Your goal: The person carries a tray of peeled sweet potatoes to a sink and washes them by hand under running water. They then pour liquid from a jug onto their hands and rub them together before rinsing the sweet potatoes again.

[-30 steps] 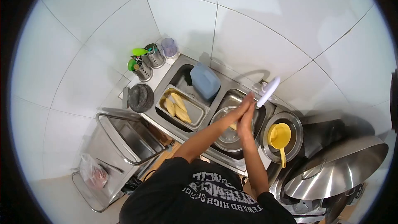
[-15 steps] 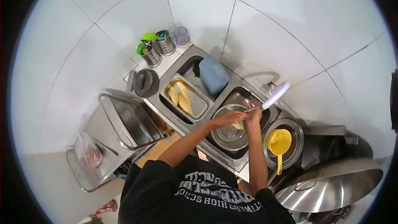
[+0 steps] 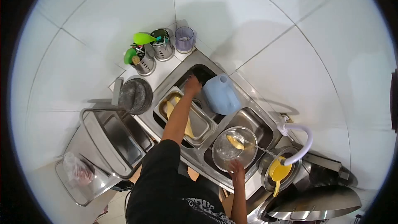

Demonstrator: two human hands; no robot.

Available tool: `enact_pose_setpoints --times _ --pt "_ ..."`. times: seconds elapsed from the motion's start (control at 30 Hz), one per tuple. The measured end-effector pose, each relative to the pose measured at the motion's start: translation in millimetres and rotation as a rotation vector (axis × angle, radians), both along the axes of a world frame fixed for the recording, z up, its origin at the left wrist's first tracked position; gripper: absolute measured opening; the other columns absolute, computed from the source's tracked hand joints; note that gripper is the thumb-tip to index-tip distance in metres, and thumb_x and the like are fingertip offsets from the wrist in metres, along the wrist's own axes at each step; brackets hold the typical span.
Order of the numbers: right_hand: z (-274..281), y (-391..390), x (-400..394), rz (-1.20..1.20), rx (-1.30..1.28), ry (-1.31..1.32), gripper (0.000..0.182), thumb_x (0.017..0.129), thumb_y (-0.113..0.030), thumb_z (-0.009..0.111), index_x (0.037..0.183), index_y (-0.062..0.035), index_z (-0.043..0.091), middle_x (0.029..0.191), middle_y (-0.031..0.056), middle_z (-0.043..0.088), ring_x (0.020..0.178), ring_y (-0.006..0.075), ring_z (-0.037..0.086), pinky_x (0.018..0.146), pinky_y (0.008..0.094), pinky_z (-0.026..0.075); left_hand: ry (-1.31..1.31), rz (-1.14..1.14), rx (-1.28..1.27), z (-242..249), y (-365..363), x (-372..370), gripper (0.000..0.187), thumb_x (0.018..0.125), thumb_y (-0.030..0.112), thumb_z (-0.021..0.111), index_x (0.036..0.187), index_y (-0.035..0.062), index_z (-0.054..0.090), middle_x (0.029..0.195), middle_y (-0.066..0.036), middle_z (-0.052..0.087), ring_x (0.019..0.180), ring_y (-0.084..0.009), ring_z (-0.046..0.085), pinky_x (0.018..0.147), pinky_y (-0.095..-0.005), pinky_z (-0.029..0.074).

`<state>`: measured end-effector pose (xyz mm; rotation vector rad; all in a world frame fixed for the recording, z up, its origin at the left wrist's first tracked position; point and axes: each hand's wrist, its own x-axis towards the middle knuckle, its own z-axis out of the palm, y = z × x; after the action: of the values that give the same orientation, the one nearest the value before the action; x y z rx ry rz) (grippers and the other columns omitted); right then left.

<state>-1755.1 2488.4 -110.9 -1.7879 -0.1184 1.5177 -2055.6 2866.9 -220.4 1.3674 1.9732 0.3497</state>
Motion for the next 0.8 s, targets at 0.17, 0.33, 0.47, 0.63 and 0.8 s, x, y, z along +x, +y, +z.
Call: enact_pose_setpoints --times 0.17,0.33,0.47,0.63,0.8 --pt "-2 -26 -6 -0.072 -0.066 -0.048 0.058 0.090 -0.043 0.051 0.135 -0.0075 0.038 0.127 0.0119 0.051 0.110 0.0274 0.053 0.093 0.0424 0.042 -0.022 0.227 -0.145 -18 19 9 0.062 0.076 0.026 0.070 0.125 -0.0016 0.044 0.110 -0.024 0.061 0.108 -0.0380 0.057 0.089 -0.0452 0.047" --pt "0 -12 -30 0.013 0.012 -0.069 0.062 0.091 -0.049 0.049 0.136 -0.0077 0.038 0.128 0.0111 0.050 0.111 0.0260 0.052 0.089 0.0419 0.044 -0.367 0.278 0.110 -97 20 -4 0.059 0.076 0.022 0.071 0.126 0.0041 0.045 0.110 -0.022 0.061 0.107 -0.0349 0.058 0.086 -0.0452 0.048" --pt "-2 17 -50 0.115 -0.002 -0.023 0.052 0.093 -0.044 0.046 0.131 -0.0089 0.043 0.125 0.0104 0.053 0.106 0.0227 0.054 0.087 0.0361 0.045 -1.039 0.604 0.256 -41 -9 -5 0.052 0.079 0.012 0.068 0.124 0.0064 0.044 0.115 -0.015 0.056 0.105 -0.0288 0.057 0.085 -0.0398 0.049" --pt "0 45 -59 0.204 0.119 0.008 0.039 0.097 -0.032 0.042 0.128 -0.0078 0.047 0.117 0.0092 0.059 0.098 0.0189 0.059 0.082 0.0311 0.046 -1.425 0.664 0.327 39 -36 -18 0.051 0.083 0.007 0.063 0.127 0.0082 0.038 0.121 -0.011 0.049 0.107 -0.0258 0.054 0.087 -0.0386 0.047" --pt "-1 64 -50 0.216 0.150 0.019 0.041 0.096 -0.034 0.045 0.127 -0.0080 0.048 0.114 0.0075 0.060 0.097 0.0182 0.059 0.082 0.0321 0.046 -1.540 0.597 0.309 48 -28 -25 0.055 0.083 0.007 0.063 0.130 0.0062 0.035 0.125 -0.011 0.047 0.112 -0.0254 0.050 0.094 -0.0383 0.042"
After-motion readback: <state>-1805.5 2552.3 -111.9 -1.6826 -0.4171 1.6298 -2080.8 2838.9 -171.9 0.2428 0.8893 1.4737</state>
